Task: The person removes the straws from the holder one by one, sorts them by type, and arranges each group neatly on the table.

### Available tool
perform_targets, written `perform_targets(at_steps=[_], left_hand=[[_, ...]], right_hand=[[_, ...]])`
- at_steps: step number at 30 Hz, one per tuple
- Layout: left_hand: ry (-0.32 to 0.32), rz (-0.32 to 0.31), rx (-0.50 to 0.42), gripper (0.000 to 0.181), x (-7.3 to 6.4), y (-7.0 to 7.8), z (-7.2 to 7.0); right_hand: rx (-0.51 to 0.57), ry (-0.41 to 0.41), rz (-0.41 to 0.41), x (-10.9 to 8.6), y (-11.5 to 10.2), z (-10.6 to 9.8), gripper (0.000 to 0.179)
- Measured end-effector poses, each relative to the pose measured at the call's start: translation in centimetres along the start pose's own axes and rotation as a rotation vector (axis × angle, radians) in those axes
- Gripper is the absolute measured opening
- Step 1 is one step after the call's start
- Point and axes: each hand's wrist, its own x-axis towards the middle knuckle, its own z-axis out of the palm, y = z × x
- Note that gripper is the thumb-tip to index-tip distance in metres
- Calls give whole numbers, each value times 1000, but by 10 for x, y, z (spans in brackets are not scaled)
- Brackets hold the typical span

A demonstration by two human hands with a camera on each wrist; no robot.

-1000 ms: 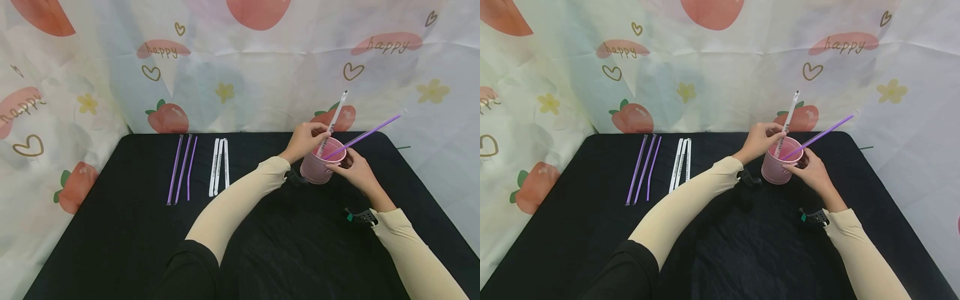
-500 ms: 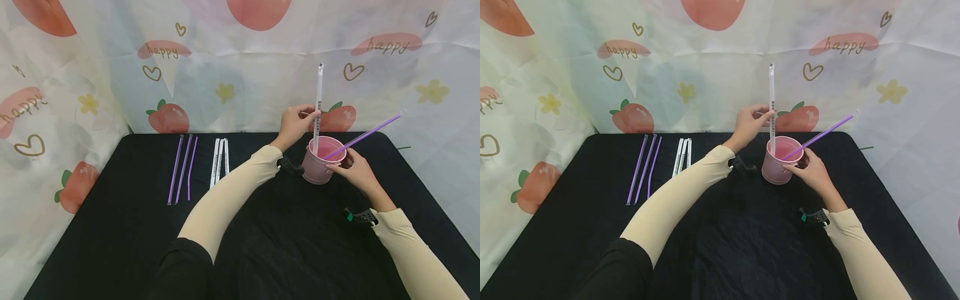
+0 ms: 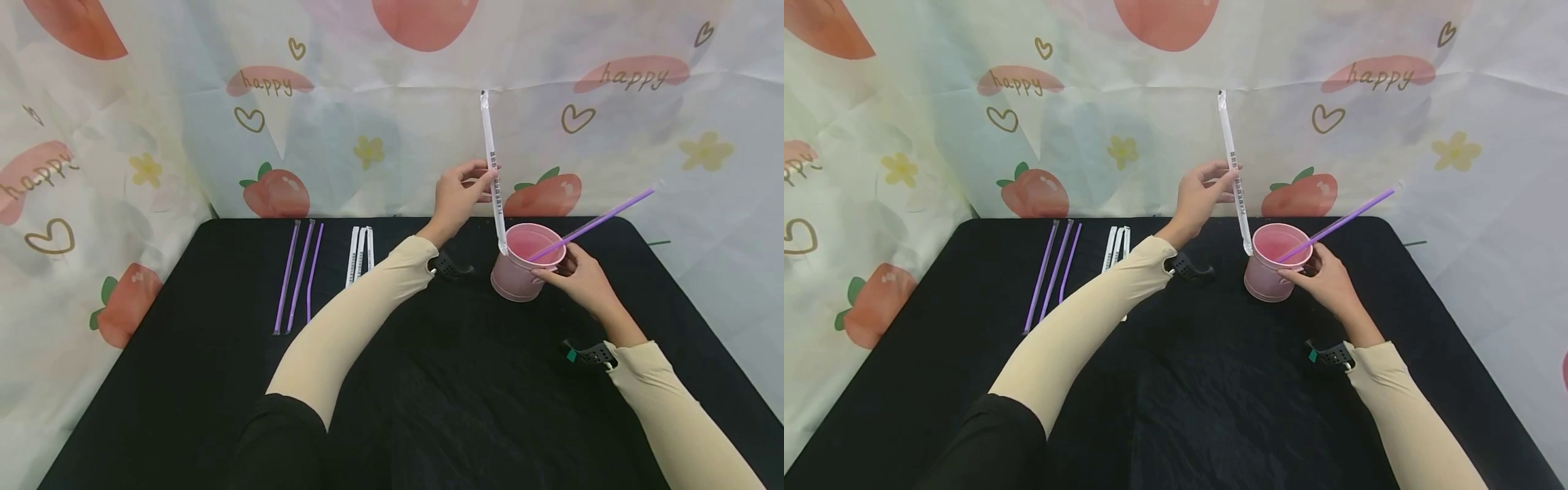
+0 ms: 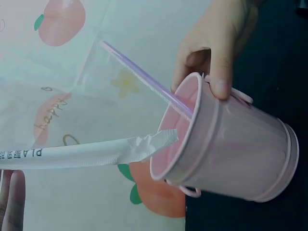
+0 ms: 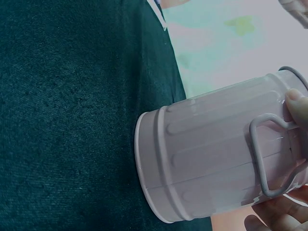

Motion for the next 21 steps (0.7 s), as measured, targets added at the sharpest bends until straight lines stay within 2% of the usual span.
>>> perform_targets(at_steps=[7, 10, 15, 21], left_hand=[[25, -20, -13, 26, -9, -1, -25], [21, -61, -6, 27, -13, 0, -37], [3, -162, -9, 27, -21, -2, -55], [6, -227, 32, 27, -33, -7, -75]], right_hand=[[-7, -1, 9, 0, 0, 0, 66], [-20, 0, 19, 0, 0, -1, 67], [-28, 0, 26, 0, 0, -1, 67], [-17, 0, 20, 0, 0, -1, 65]])
